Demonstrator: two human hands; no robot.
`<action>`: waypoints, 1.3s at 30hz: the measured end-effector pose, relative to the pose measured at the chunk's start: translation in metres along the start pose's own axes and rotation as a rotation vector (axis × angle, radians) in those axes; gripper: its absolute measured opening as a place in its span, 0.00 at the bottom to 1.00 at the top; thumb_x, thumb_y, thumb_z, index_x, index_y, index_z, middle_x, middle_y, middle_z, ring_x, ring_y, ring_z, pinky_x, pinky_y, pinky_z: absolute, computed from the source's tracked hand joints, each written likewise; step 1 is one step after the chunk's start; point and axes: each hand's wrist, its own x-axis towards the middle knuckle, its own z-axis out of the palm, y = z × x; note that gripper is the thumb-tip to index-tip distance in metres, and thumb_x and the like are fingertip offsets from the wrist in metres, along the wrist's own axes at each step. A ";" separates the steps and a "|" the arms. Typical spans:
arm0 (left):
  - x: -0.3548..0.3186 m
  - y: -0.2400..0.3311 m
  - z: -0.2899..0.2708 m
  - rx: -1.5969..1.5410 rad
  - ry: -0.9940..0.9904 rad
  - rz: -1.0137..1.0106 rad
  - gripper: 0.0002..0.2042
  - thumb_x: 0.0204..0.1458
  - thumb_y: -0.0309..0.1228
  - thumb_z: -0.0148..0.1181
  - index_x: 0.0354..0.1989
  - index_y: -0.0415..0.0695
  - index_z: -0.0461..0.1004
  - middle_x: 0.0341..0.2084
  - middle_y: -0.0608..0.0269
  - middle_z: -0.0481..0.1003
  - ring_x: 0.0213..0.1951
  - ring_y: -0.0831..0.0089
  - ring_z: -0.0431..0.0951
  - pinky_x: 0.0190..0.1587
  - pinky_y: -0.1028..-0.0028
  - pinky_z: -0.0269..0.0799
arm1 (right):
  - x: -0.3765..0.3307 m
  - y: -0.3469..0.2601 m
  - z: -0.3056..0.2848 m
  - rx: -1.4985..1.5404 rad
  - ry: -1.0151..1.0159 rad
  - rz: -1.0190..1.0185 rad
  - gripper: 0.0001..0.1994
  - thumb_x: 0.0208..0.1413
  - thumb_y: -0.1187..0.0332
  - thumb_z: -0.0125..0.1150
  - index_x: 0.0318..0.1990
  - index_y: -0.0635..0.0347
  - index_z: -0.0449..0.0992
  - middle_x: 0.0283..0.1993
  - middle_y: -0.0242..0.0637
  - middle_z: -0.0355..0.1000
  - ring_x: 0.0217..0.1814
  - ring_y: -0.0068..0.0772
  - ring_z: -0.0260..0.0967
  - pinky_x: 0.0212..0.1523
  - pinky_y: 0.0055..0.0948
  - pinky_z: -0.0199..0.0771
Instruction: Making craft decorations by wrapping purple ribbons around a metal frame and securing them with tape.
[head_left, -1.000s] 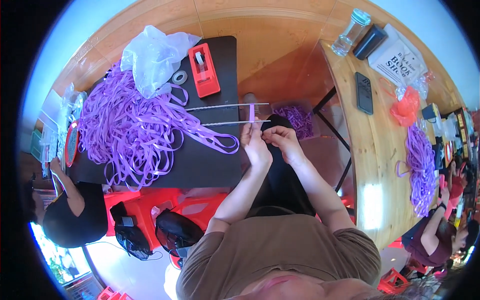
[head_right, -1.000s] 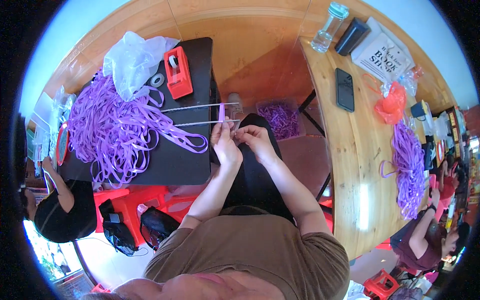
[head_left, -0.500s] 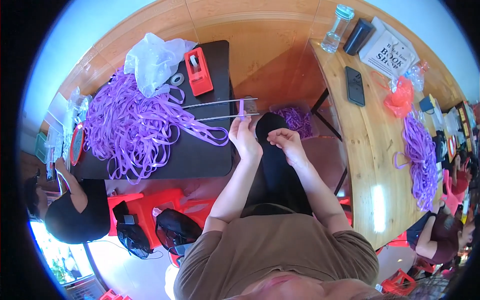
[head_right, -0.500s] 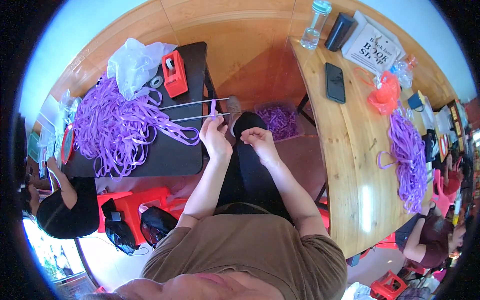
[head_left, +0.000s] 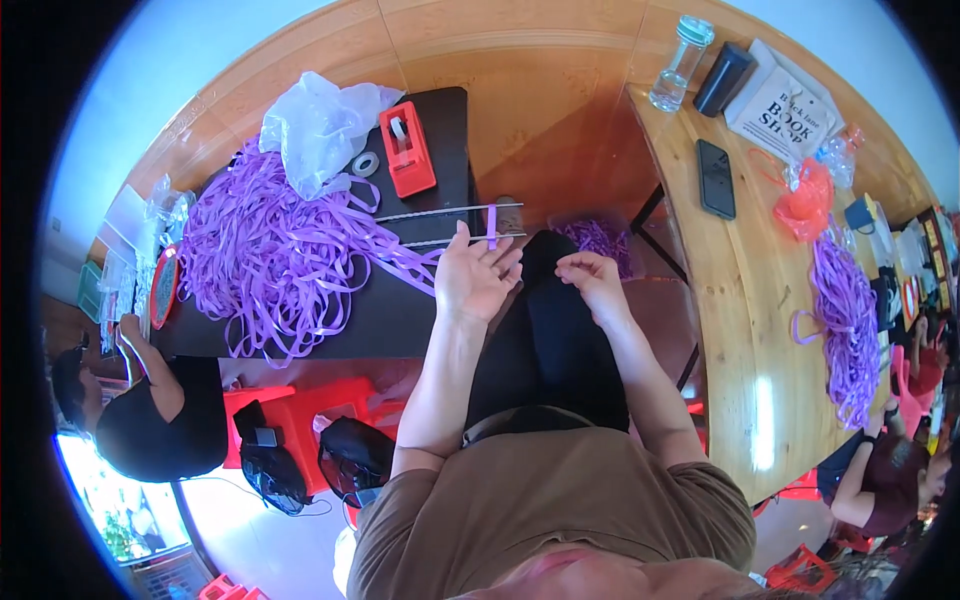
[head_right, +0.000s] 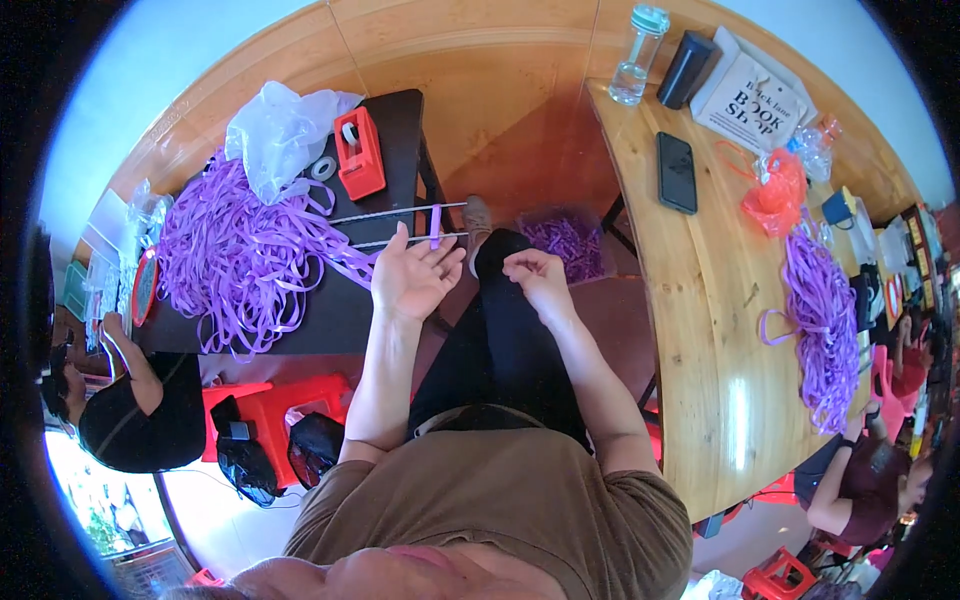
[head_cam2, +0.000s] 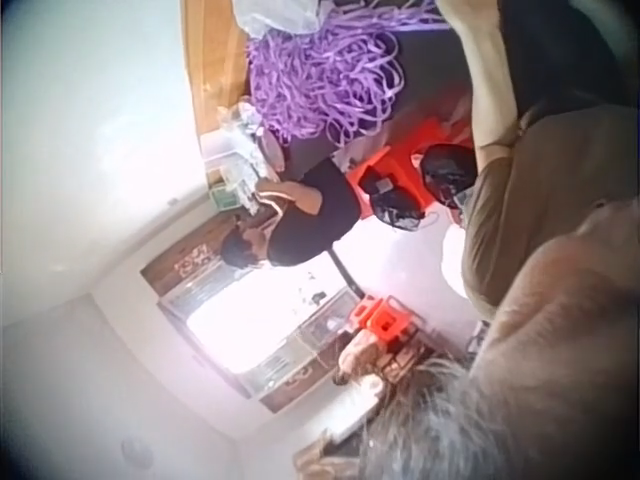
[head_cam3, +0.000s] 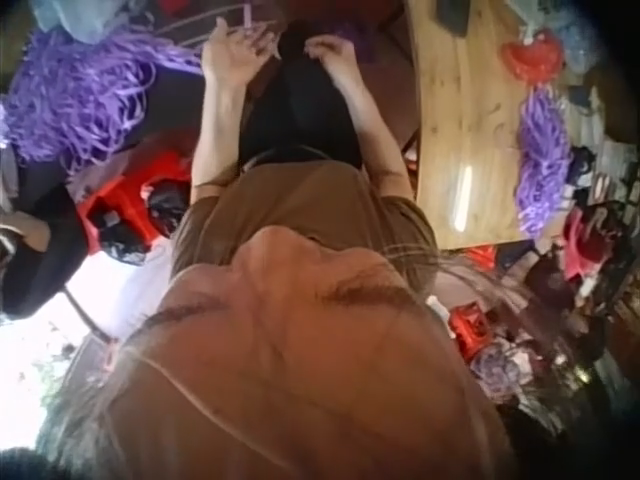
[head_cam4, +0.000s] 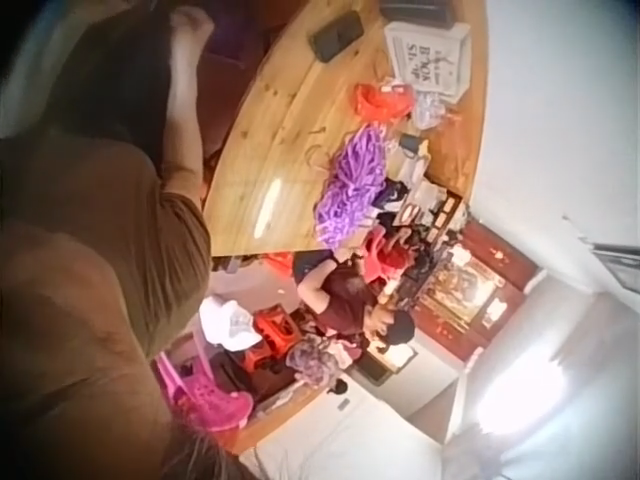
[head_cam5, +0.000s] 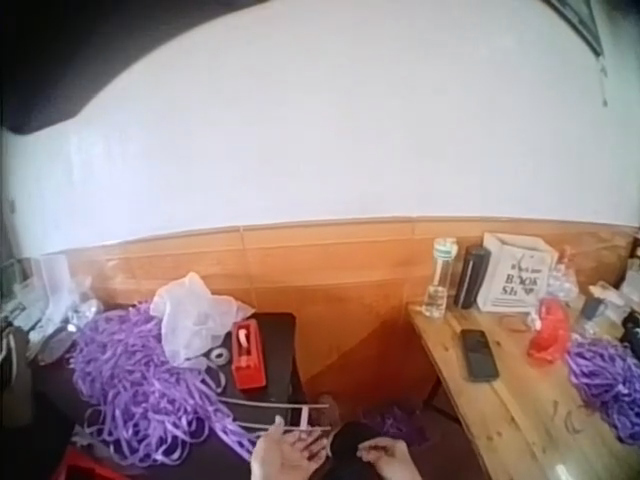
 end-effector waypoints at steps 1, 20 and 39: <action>-0.001 0.004 -0.003 0.006 -0.031 -0.051 0.34 0.59 0.53 0.43 0.59 0.31 0.55 0.55 0.46 0.62 0.57 0.52 0.60 0.57 0.60 0.56 | 0.003 -0.004 0.001 -0.084 0.011 -0.045 0.06 0.49 0.77 0.60 0.35 0.67 0.78 0.28 0.32 0.74 0.29 0.17 0.68 0.31 0.16 0.65; -0.004 0.018 -0.014 -0.090 -0.209 -0.206 0.33 0.58 0.54 0.46 0.59 0.35 0.57 0.55 0.48 0.62 0.56 0.53 0.61 0.58 0.59 0.54 | 0.169 -0.095 0.201 -0.698 -0.219 -0.137 0.10 0.51 0.67 0.64 0.29 0.68 0.78 0.25 0.34 0.72 0.28 0.19 0.65 0.28 0.24 0.62; -0.013 0.017 -0.006 -0.114 -0.160 -0.127 0.21 0.63 0.47 0.35 0.56 0.46 0.62 0.53 0.60 0.67 0.54 0.63 0.66 0.57 0.59 0.58 | 0.112 -0.085 0.218 -0.171 -0.106 -0.096 0.07 0.51 0.74 0.62 0.23 0.65 0.75 0.33 0.30 0.69 0.32 0.16 0.61 0.32 0.20 0.58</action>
